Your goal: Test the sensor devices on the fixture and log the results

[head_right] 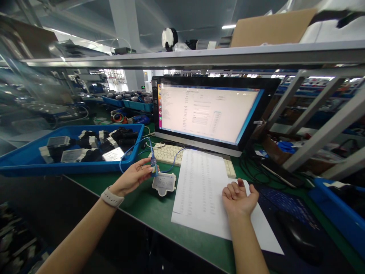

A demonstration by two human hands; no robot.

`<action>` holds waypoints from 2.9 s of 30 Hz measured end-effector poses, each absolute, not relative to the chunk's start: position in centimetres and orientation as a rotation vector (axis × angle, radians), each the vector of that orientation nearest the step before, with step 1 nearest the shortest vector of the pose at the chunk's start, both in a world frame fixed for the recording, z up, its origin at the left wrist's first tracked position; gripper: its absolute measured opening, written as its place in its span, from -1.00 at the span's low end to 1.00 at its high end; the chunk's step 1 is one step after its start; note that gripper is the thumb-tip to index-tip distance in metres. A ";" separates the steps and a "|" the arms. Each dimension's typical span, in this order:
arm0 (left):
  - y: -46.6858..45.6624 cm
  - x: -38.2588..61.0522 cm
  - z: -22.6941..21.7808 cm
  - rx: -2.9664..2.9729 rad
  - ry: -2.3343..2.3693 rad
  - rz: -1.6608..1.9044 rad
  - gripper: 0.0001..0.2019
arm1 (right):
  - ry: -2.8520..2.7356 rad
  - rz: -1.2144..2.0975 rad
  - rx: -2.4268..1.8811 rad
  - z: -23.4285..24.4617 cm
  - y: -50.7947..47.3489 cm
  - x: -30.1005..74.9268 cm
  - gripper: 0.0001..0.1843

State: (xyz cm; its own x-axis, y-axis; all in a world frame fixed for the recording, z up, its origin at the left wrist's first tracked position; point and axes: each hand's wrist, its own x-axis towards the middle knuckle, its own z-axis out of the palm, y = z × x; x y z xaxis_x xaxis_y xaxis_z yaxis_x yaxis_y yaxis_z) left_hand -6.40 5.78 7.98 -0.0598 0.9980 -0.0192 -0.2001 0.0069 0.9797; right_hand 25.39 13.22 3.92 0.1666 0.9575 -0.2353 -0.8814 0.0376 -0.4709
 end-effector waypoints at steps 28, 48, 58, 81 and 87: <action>5.9 -4.8 3.4 1.677 1.368 1.506 -0.65 | -0.131 1.355 -0.536 4.6 12.5 27.6 -0.62; 5.5 -4.8 1.0 1.860 1.401 1.706 -0.77 | -1.752 -0.265 -1.784 -2.1 7.3 43.4 -0.38; 6.0 -5.3 -0.2 2.024 1.378 1.778 -0.72 | -1.805 -0.322 -1.785 -3.4 8.2 44.0 -0.43; 6.4 -5.5 -0.2 2.225 1.316 1.873 -0.69 | -1.817 -0.376 -1.795 -3.8 8.2 43.9 -0.42; 6.4 -5.6 -0.3 2.240 1.327 1.862 -0.69 | -1.816 -0.366 -1.830 -3.8 8.2 43.9 -0.42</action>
State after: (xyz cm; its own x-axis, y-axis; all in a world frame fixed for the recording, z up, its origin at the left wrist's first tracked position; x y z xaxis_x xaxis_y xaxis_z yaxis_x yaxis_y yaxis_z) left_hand -5.61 6.38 -0.30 -0.0197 0.5457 0.8377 0.6139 -0.6547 0.4409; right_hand 43.93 8.15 -3.77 0.0587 0.8390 0.5410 0.9831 0.0455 -0.1773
